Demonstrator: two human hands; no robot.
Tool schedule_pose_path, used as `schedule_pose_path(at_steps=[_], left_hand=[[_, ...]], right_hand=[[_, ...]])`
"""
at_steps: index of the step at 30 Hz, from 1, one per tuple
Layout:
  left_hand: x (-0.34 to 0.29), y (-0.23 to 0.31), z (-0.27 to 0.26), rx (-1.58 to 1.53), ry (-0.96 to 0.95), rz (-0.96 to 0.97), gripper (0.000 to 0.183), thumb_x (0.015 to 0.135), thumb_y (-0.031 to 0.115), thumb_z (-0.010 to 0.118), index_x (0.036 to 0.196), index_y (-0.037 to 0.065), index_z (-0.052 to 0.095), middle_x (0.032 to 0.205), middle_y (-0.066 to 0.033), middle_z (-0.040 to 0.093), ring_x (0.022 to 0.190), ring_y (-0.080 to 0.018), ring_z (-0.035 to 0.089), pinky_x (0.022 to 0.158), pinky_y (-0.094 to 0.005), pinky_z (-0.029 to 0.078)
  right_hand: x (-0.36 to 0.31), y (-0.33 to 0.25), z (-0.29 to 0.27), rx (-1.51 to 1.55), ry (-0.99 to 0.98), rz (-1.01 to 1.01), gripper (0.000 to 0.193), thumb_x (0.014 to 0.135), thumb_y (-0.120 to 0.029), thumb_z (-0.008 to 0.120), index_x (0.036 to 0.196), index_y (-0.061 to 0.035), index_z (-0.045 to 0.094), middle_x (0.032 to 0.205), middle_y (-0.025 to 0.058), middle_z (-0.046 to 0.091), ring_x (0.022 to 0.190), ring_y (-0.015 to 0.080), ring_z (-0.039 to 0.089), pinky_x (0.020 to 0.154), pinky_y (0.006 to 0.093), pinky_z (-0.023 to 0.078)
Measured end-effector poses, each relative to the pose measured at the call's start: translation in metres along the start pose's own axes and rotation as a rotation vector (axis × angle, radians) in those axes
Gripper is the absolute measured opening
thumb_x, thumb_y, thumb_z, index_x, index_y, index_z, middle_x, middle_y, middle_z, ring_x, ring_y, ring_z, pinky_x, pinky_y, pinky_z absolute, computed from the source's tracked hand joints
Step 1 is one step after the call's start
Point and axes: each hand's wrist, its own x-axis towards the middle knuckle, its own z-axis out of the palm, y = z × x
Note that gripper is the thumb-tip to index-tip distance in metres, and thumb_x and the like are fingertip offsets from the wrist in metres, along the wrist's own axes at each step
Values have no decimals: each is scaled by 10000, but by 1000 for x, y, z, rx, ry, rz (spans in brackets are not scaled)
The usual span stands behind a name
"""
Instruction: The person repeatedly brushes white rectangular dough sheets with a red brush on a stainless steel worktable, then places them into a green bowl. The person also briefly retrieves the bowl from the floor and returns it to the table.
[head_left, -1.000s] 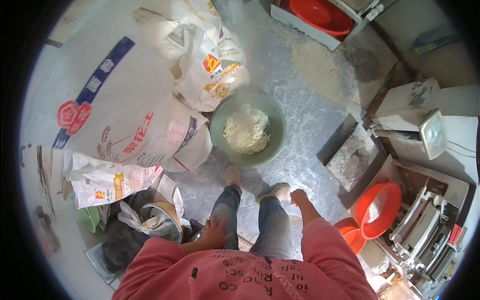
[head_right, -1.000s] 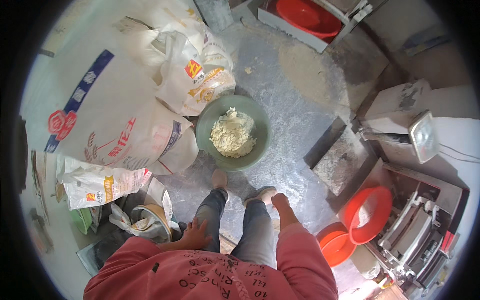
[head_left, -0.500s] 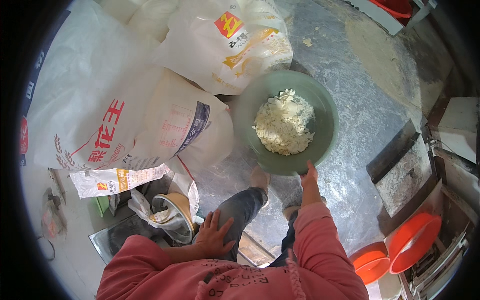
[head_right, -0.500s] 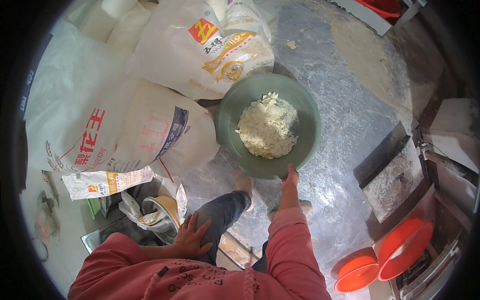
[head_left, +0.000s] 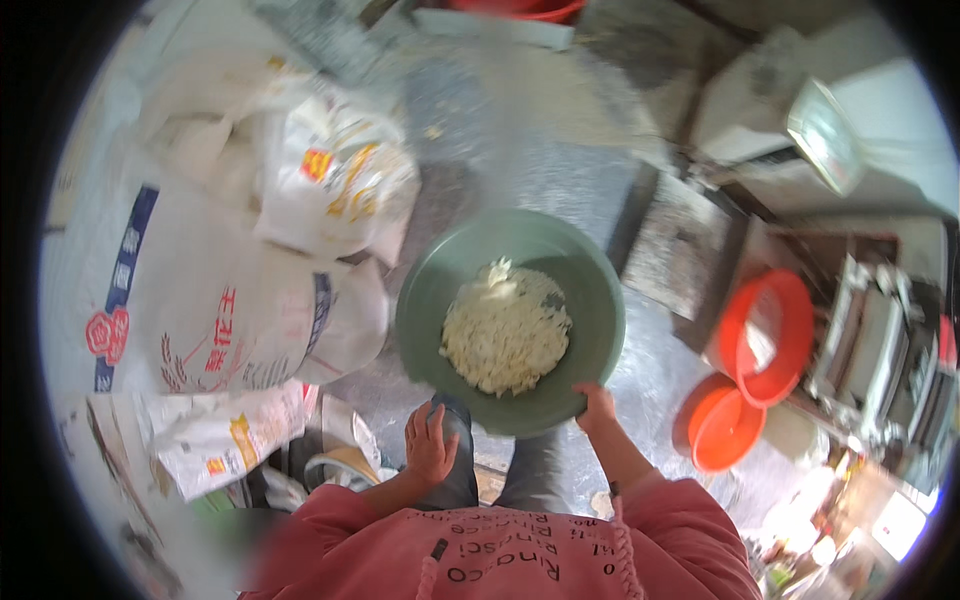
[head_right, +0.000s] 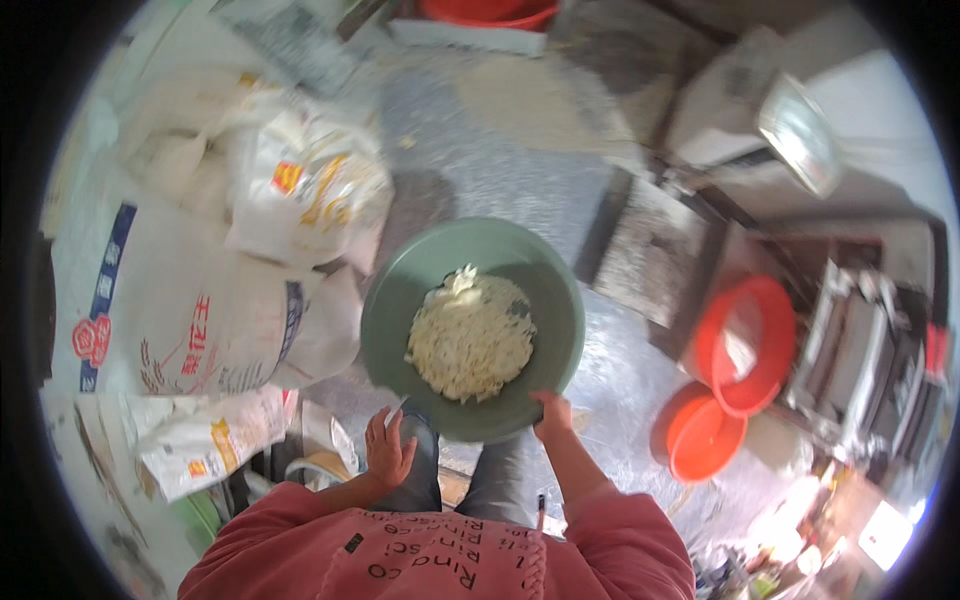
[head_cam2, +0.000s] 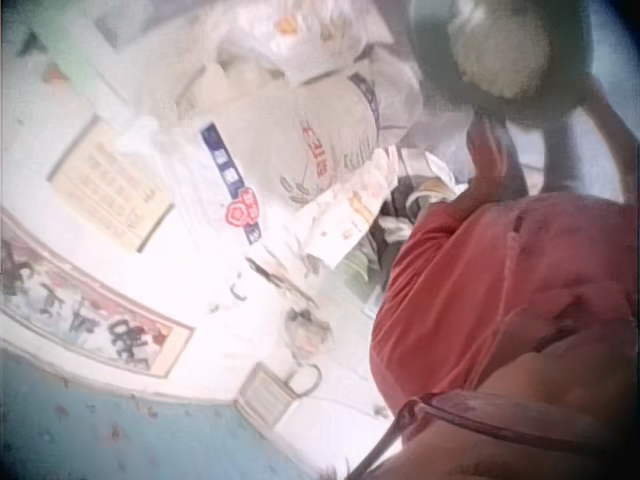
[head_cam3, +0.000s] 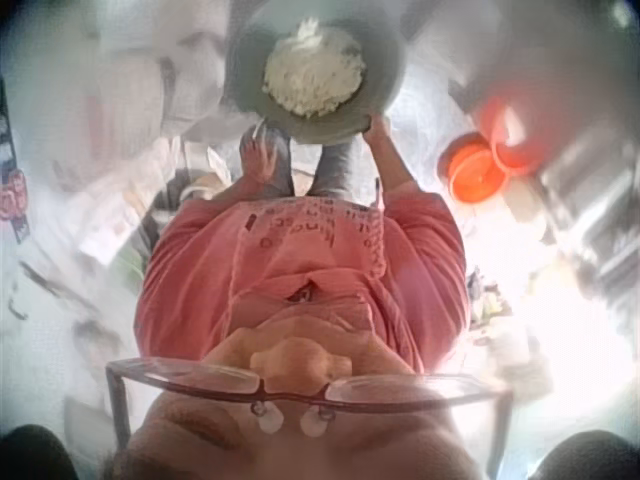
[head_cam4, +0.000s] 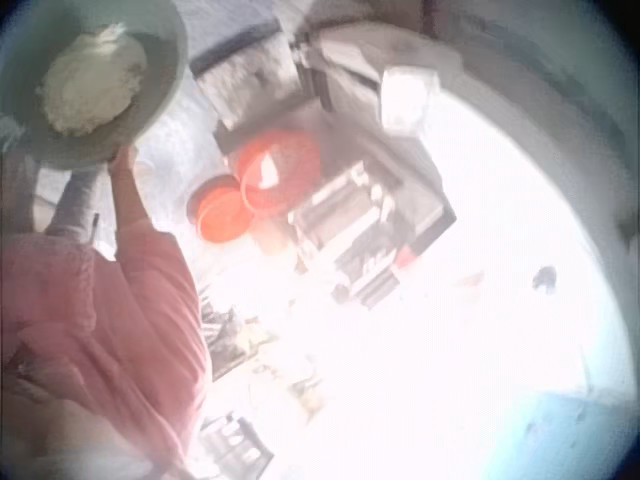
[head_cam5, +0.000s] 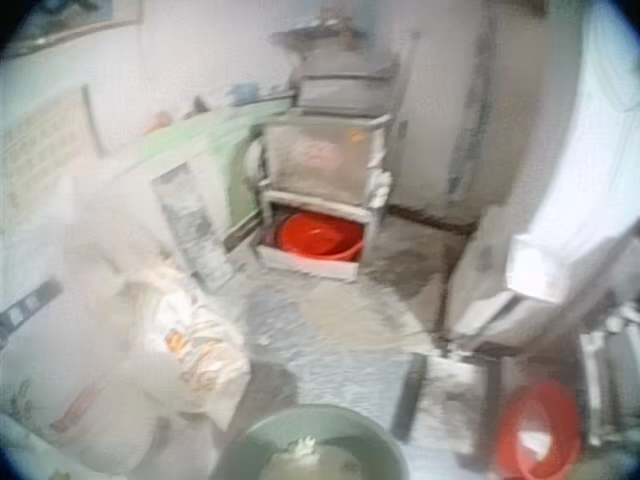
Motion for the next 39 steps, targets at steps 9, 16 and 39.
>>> schedule_pose_path(at_steps=[9,16,39], left_hand=[[200,248,46,22,-405,324,480,827,258,600,1193,-9,439,1176,-235,477,1069,-397,488,897,-452,424],[132,386,125,132,-406,460,475,858,323,533,1157,-31,427,1167,-299,487,1075,-422,508,886,-488,436],[-180,719,339,178,-517,1629,249,724,301,677,743,57,635,792,-141,634,765,-330,599,669,-472,431]], right_hand=[[-285,1,-103,446,16,-226,203,702,-19,632,882,72,614,817,134,635,707,266,626,676,377,517],[-368,35,-123,801,66,-429,217,690,27,613,898,78,587,796,136,609,703,243,608,654,377,514],[-390,153,-665,1504,541,-588,247,658,94,585,904,103,567,861,187,610,775,317,619,737,419,525]])
